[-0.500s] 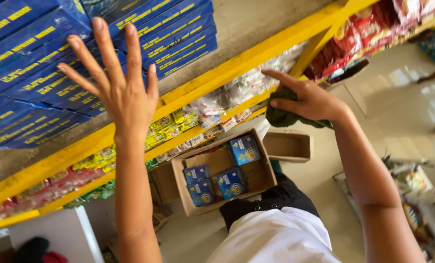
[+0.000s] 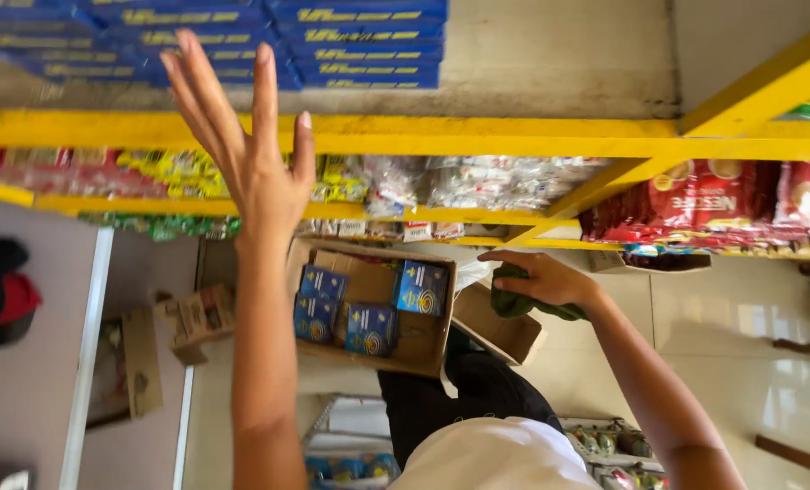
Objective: Wiping dust off boxes of mosquito coils on a retail shelf using a cleaning cloth.
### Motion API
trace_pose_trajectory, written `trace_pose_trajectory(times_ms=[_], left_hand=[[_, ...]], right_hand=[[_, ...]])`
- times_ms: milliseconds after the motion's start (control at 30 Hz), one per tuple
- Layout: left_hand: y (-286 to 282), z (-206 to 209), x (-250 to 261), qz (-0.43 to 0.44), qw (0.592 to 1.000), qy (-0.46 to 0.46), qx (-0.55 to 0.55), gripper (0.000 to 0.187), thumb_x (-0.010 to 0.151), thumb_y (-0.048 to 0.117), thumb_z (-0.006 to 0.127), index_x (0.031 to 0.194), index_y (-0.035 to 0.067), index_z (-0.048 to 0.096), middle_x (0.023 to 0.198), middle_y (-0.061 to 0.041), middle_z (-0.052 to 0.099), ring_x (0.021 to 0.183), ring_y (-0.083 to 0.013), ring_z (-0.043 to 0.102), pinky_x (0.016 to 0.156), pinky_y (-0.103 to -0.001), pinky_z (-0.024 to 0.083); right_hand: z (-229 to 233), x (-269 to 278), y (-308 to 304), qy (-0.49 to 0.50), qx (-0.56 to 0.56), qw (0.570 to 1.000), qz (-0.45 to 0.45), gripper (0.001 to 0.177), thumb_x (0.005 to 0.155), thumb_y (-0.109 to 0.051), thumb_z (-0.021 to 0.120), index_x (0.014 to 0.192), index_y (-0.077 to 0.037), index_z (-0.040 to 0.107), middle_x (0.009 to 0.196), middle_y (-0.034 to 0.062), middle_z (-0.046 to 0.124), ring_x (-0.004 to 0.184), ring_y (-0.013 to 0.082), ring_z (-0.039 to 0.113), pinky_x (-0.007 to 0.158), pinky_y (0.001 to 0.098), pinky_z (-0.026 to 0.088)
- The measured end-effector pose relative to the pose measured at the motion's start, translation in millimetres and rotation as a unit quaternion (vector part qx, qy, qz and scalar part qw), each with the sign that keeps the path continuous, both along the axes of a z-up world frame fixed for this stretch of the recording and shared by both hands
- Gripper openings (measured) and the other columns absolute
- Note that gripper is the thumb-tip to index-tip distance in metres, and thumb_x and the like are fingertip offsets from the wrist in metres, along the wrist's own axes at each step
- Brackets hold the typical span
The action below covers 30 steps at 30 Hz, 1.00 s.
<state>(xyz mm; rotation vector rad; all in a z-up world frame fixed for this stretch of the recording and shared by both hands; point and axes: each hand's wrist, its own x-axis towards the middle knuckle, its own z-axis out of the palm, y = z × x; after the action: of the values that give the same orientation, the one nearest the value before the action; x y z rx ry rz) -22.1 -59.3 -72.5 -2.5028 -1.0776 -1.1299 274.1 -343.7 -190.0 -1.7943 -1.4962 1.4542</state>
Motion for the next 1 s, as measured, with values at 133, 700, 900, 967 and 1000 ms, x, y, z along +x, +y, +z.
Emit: trace_pose_trajectory(times_ms=[133, 700, 900, 967, 1000], left_hand=[[-51, -56, -41, 0.040, 0.981, -0.176, -0.075, 0.068, 0.112, 0.024, 0.068, 0.169, 0.035, 0.032, 0.179, 0.001, -0.001, 0.172, -0.0339, 0.006, 0.148, -0.063, 0.018], [-412, -548, -126, 0.128, 0.658, 0.021, -0.741, 0.062, 0.096, 0.047, 0.061, 0.150, 0.022, 0.046, 0.142, -0.024, 0.056, 0.125, -0.0505, 0.058, 0.100, -0.067, 0.047], [-450, -567, -99, 0.107, 0.558, -0.107, -0.816, 0.067, 0.097, 0.044, 0.059, 0.158, 0.023, 0.041, 0.155, -0.018, 0.042, 0.143, -0.0374, 0.046, 0.113, -0.051, 0.044], [-435, -571, -101, 0.164, 0.571, -0.078, -0.801, 0.070, 0.100, 0.038, 0.055, 0.164, 0.023, 0.029, 0.163, -0.025, 0.024, 0.149, -0.0487, 0.031, 0.112, -0.063, 0.040], [-424, -568, -103, 0.166, 0.567, -0.081, -0.803, 0.070, 0.100, 0.038, 0.055, 0.164, 0.023, 0.029, 0.163, -0.025, 0.024, 0.149, -0.0487, 0.031, 0.112, -0.063, 0.040]], right_hand=[[-21, -21, -1, 0.013, -0.021, 0.999, 0.032, 0.045, 0.093, -0.025, 0.068, 0.138, -0.025, 0.065, 0.104, 0.0014, 0.075, 0.086, 0.0148, 0.066, 0.080, 0.0286, 0.055], [-299, -138, 47, -0.093, -0.091, 0.974, 0.186, 0.042, 0.090, -0.047, 0.072, 0.130, -0.036, 0.071, 0.118, 0.0080, 0.077, 0.116, 0.0345, 0.070, 0.107, 0.0460, 0.051], [-501, -146, 40, -0.161, -0.160, 0.908, 0.351, 0.077, 0.081, -0.056, 0.077, 0.151, -0.036, 0.051, 0.148, 0.0054, 0.060, 0.136, 0.0357, 0.056, 0.118, 0.0492, 0.043], [-534, -158, 40, -0.199, -0.159, 0.903, 0.346, 0.082, 0.085, -0.059, 0.071, 0.158, -0.039, 0.039, 0.145, 0.0056, 0.061, 0.135, 0.0348, 0.057, 0.113, 0.0518, 0.045], [-534, -175, 41, -0.199, -0.163, 0.901, 0.350, 0.082, 0.085, -0.059, 0.071, 0.158, -0.039, 0.039, 0.145, 0.0056, 0.061, 0.135, 0.0348, 0.057, 0.113, 0.0518, 0.045]])
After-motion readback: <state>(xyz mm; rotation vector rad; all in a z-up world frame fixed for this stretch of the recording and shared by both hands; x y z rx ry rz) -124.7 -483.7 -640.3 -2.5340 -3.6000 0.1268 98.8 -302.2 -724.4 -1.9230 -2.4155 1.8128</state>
